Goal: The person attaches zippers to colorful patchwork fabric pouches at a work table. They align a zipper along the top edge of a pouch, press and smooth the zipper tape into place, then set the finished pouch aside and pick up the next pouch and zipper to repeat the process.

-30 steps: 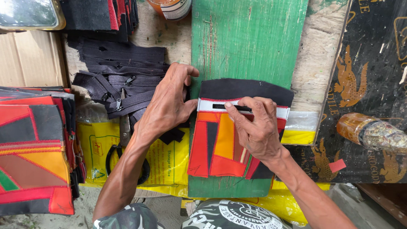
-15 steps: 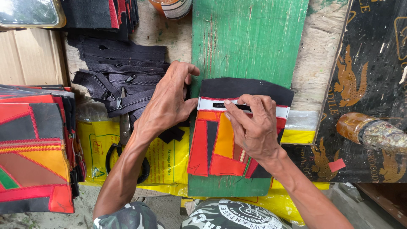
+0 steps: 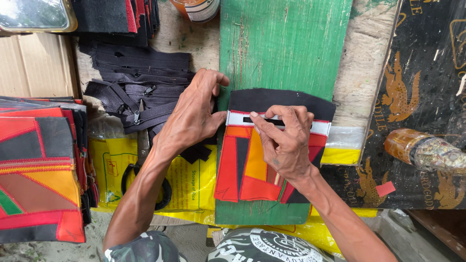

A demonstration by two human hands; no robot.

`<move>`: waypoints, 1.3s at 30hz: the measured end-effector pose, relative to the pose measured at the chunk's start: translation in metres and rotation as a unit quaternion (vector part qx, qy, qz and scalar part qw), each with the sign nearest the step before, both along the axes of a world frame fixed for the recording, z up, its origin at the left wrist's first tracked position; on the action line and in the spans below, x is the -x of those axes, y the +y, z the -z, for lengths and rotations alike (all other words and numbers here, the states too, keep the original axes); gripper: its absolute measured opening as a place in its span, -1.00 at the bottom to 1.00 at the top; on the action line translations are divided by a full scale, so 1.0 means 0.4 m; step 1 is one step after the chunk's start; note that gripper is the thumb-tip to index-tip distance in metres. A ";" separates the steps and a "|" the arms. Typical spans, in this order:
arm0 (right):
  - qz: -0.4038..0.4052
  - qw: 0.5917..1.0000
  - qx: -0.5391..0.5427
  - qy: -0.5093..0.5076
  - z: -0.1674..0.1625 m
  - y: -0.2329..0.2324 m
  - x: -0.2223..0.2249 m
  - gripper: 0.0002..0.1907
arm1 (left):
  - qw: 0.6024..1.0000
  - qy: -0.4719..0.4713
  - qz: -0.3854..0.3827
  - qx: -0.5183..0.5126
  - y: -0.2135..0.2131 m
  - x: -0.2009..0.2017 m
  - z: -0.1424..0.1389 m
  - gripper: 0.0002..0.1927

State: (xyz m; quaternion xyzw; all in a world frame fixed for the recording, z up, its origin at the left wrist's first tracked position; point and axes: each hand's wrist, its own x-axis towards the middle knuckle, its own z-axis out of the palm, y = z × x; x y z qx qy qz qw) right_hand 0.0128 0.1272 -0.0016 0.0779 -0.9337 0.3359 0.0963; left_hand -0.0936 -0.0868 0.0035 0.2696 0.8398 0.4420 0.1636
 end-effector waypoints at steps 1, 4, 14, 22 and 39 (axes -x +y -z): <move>0.000 1.000 -0.004 0.000 0.000 -0.001 0.000 -0.67 | 1.000 -0.007 -0.003 0.005 0.000 -0.002 0.000 -0.30; 0.005 1.000 -0.005 0.012 0.003 -0.008 0.002 -0.70 | 1.000 -0.021 -0.009 0.015 -0.001 -0.005 -0.001 -0.32; 0.003 1.000 0.030 0.007 0.009 -0.005 0.007 -0.69 | 1.000 -0.017 -0.014 0.016 0.000 -0.010 -0.001 -0.32; 0.003 1.000 0.028 0.009 0.017 -0.003 0.004 -0.69 | 0.999 -0.030 -0.024 0.014 0.001 -0.013 0.004 -0.36; 0.004 0.999 0.032 0.000 0.008 -0.006 0.009 -0.68 | 1.000 -0.012 -0.011 0.026 0.003 -0.008 -0.001 -0.33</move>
